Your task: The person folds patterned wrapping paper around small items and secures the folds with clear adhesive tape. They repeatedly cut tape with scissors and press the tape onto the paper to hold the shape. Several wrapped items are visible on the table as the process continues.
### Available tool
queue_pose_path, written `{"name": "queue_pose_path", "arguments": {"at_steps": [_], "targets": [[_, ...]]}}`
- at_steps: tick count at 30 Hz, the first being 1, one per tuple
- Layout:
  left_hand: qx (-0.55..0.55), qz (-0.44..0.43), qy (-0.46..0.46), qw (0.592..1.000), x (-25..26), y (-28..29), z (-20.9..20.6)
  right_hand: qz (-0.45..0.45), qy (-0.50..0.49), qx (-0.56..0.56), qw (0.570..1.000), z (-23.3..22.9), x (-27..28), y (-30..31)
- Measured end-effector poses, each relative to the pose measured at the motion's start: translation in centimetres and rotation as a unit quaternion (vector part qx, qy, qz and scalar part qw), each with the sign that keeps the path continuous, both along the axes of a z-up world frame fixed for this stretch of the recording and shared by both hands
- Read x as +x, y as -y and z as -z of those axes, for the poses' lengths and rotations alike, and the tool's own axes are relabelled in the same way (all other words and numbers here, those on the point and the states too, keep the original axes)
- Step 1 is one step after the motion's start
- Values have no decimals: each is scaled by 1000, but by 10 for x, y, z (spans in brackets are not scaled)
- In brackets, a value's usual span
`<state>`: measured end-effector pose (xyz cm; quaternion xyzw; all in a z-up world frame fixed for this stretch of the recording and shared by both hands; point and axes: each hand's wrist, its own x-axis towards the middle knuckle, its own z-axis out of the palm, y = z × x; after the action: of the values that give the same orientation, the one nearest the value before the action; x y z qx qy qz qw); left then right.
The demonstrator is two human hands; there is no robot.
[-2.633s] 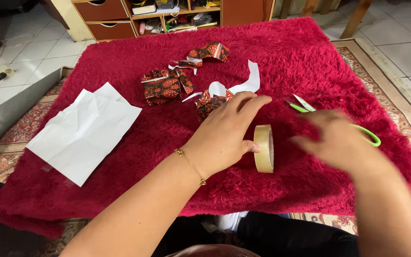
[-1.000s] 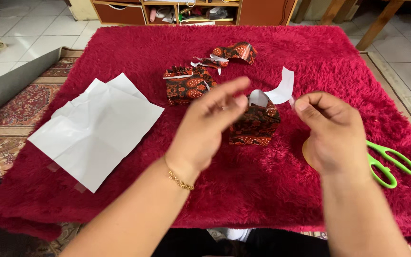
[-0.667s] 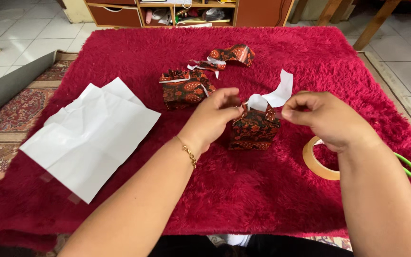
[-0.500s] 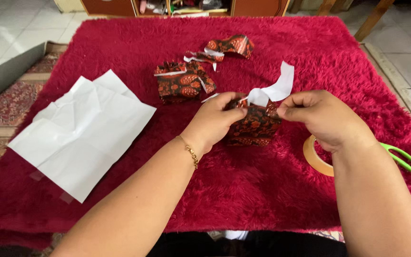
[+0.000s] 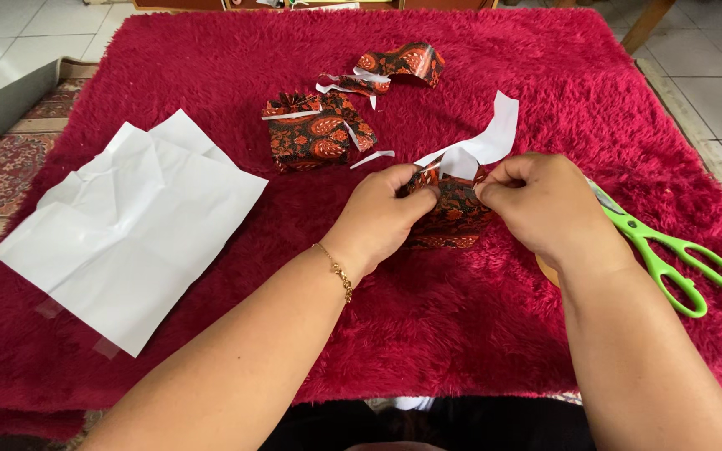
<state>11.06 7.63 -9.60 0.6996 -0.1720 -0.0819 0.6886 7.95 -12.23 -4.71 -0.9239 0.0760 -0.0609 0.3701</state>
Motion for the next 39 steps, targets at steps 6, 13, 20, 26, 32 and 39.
{"name": "queue_pose_path", "arguments": {"at_steps": [6, 13, 20, 26, 32, 39], "targets": [[42, -16, 20, 999, -3, -2, -1, -18, 13, -66, 998, -9, -1, -7], [50, -17, 21, 998, -3, -2, -1, -8, -37, -131, 991, -19, 1, -7], [29, 15, -6, 999, 1, -5, 0, -62, 8, 141, 988, 1, 16, 6], [-6, 24, -52, 998, 4, -3, 2, -57, -83, 300, 949, 19, 25, 17], [-12, 27, -59, 998, 2, -3, 0, -71, -129, 236, 960, 6, 31, 13], [-17, 43, -64, 997, 8, -5, 4, -130, -176, 198, 955, -6, 39, 11]]}}
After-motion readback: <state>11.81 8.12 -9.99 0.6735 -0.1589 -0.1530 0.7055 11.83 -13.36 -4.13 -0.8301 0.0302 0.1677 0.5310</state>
